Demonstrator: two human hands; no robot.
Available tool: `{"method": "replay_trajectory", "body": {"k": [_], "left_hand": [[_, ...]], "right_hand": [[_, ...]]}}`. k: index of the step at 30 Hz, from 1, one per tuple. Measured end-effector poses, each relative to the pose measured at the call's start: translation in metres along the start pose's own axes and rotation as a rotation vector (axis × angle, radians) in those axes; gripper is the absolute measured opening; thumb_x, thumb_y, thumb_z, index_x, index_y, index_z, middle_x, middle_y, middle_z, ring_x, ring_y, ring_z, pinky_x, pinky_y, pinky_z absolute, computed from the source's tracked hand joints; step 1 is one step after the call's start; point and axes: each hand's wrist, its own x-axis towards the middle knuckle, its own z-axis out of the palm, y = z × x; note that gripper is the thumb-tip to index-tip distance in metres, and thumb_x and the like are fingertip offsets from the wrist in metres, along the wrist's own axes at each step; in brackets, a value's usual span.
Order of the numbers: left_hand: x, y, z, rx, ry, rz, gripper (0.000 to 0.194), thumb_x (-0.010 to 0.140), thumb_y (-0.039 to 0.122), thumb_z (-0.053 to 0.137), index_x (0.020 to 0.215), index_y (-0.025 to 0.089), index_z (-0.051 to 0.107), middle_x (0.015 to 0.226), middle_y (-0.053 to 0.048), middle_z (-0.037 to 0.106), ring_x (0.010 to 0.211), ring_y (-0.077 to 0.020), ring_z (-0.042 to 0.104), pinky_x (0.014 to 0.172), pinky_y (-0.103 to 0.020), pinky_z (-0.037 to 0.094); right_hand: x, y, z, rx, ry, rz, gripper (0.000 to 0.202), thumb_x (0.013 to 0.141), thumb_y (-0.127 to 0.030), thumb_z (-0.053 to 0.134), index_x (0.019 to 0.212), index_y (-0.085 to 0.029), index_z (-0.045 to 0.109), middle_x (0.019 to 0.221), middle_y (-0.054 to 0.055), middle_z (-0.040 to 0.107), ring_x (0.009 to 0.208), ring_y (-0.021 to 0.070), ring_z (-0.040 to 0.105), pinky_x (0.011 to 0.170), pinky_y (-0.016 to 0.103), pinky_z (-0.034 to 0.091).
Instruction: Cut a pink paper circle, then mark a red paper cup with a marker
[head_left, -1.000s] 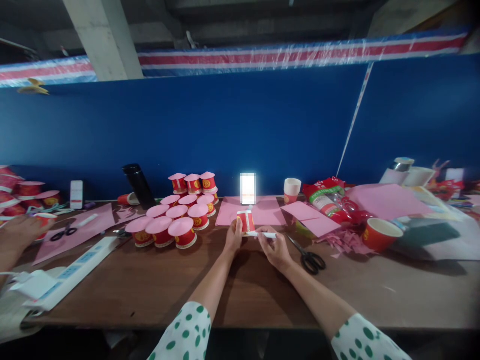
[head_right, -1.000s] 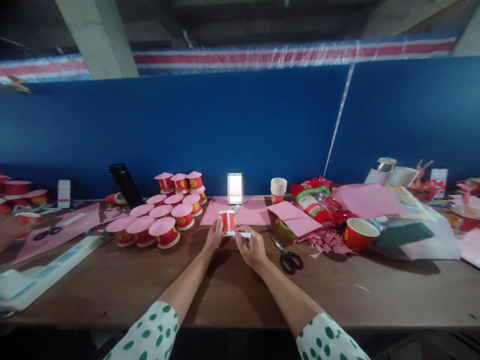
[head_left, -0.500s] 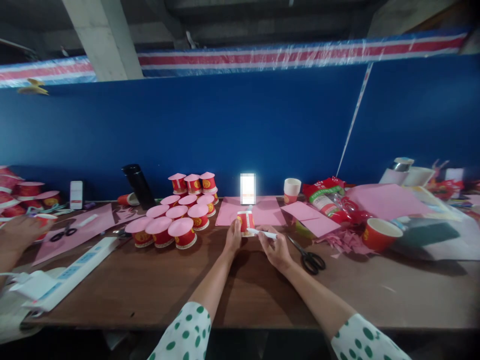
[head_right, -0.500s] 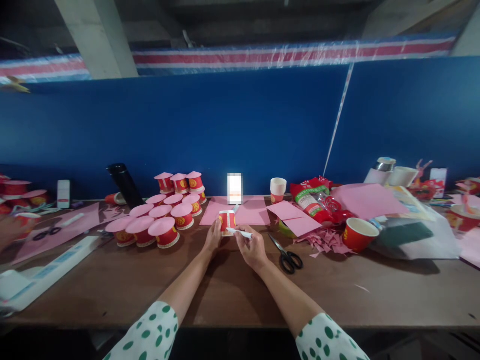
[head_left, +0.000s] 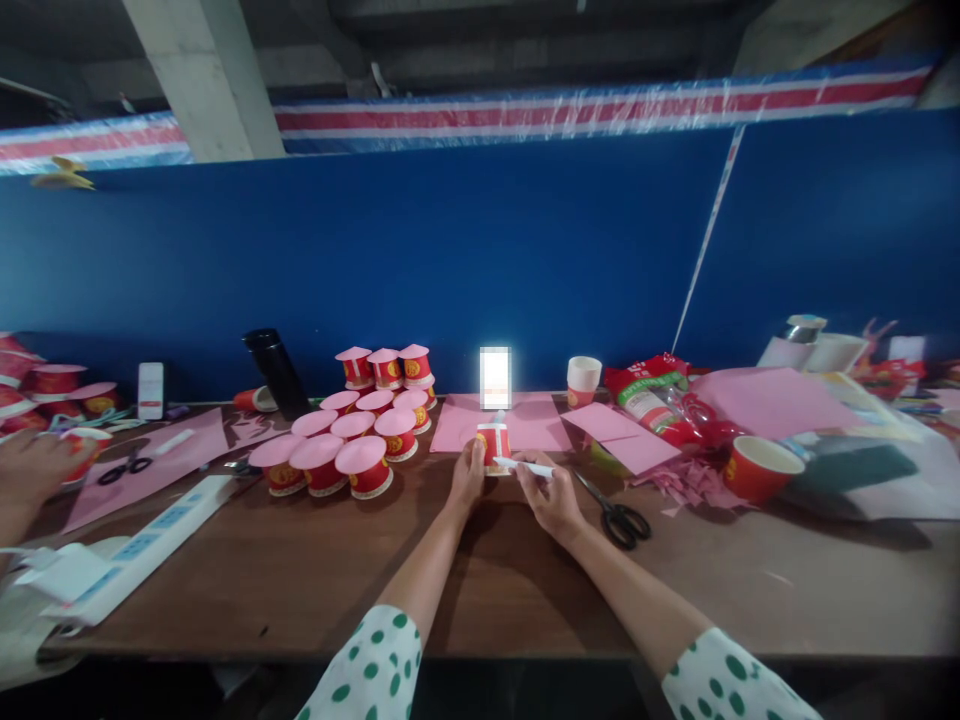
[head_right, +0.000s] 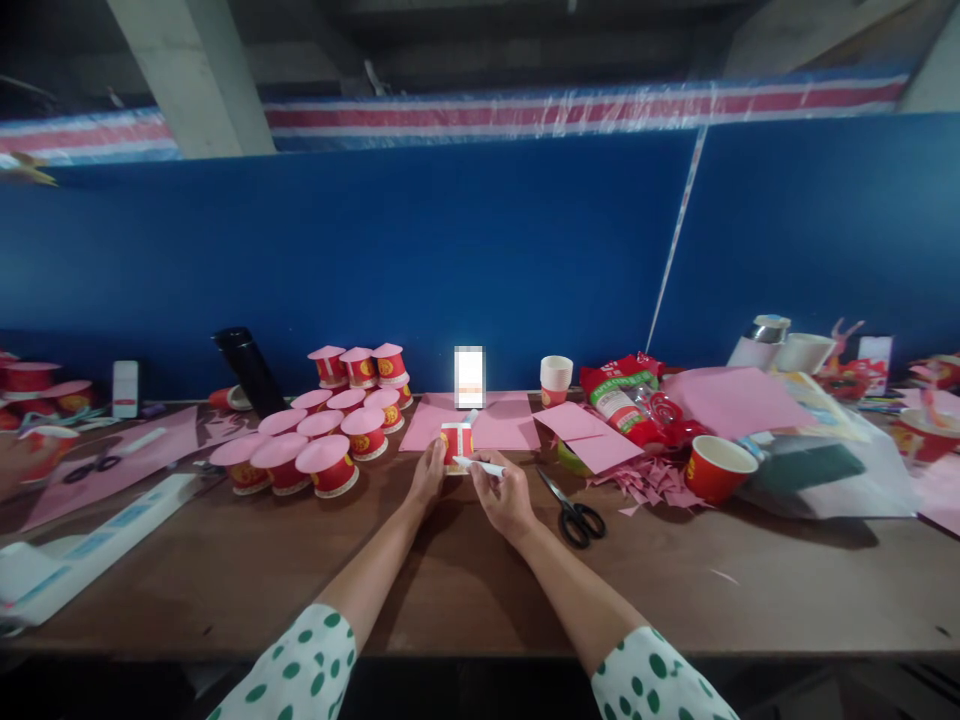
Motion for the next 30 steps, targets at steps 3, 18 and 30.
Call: {"method": "replay_trajectory", "body": {"k": [3, 18, 30], "left_hand": [[0.0002, 0.0, 0.0008, 0.001, 0.006, 0.006, 0.041, 0.08, 0.053, 0.038, 0.076, 0.017, 0.058, 0.069, -0.004, 0.06, 0.061, -0.016, 0.053, 0.062, -0.026, 0.042], [0.001, -0.0023, 0.001, 0.031, 0.014, -0.005, 0.044, 0.08, 0.054, 0.036, 0.079, 0.016, 0.057, 0.068, -0.003, 0.059, 0.062, -0.0159, 0.053, 0.061, -0.027, 0.042], [0.0005, -0.0016, 0.0011, 0.014, -0.002, -0.012, 0.045, 0.081, 0.054, 0.034, 0.082, 0.015, 0.056, 0.069, -0.003, 0.059, 0.06, -0.015, 0.053, 0.058, -0.026, 0.042]], "right_hand": [[0.0004, 0.0002, 0.0005, -0.006, -0.019, -0.002, 0.022, 0.087, -0.03, 0.043, 0.092, -0.018, 0.061, 0.066, 0.001, 0.058, 0.054, 0.0128, 0.05, 0.053, 0.021, 0.039], [0.0003, 0.0007, 0.0013, 0.014, -0.013, -0.022, 0.02, 0.087, -0.029, 0.043, 0.083, -0.017, 0.059, 0.063, 0.001, 0.057, 0.052, 0.0119, 0.049, 0.052, 0.021, 0.038], [-0.0007, 0.0032, 0.0045, 0.093, 0.005, 0.001, 0.017, 0.085, -0.028, 0.045, 0.075, -0.018, 0.055, 0.065, 0.001, 0.059, 0.057, 0.0136, 0.055, 0.055, 0.021, 0.042]]}}
